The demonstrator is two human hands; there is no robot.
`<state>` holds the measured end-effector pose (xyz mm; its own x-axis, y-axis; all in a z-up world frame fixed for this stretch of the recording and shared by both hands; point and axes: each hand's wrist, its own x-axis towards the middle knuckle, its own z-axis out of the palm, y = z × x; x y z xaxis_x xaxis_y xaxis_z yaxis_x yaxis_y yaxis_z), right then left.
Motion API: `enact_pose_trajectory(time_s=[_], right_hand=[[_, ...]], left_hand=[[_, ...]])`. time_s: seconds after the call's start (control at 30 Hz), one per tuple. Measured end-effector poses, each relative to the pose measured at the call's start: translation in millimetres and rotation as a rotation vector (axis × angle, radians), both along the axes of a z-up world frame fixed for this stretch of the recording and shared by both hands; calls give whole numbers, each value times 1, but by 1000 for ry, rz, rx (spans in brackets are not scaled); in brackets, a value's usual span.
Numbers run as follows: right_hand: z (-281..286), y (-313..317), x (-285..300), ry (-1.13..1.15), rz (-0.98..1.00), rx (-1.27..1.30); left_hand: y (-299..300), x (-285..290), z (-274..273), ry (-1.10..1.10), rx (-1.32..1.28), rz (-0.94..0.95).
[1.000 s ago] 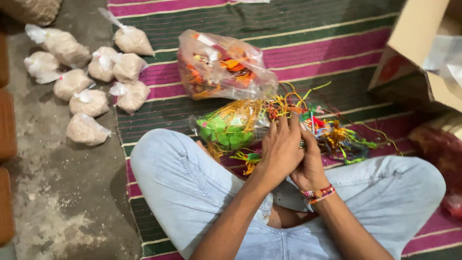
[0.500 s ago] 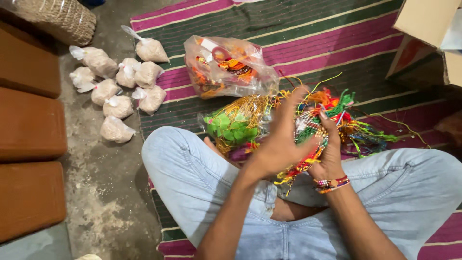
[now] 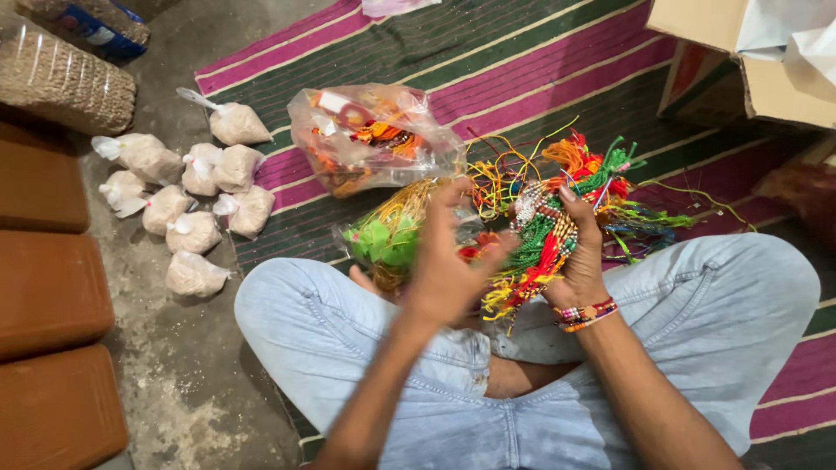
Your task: The person sorts colorful decorative rakhis and threads by hand, removing them from plastic bags and organizing them on a striped mat.
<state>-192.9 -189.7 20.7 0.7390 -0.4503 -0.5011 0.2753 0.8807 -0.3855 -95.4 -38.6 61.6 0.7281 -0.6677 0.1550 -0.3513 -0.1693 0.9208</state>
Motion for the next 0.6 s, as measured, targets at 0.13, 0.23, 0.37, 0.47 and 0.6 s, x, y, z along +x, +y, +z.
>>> enact_pose_trajectory(time_s=[0.13, 0.23, 0.37, 0.47, 0.6], right_hand=[[3, 0, -1, -74, -5, 69], [-2, -4, -4, -161, -18, 111], [-11, -8, -6, -182, -33, 93], [-15, -10, -9, -254, -24, 109], [-17, -12, -14, -310, -22, 119]], left_hand=[[-17, -47, 0, 51, 56, -155], [-20, -58, -8, 117, 39, -139], [-20, -50, -19, 165, 152, -89], [-17, -43, -25, 260, 317, -171], [-16, -41, -29, 179, 343, -273]])
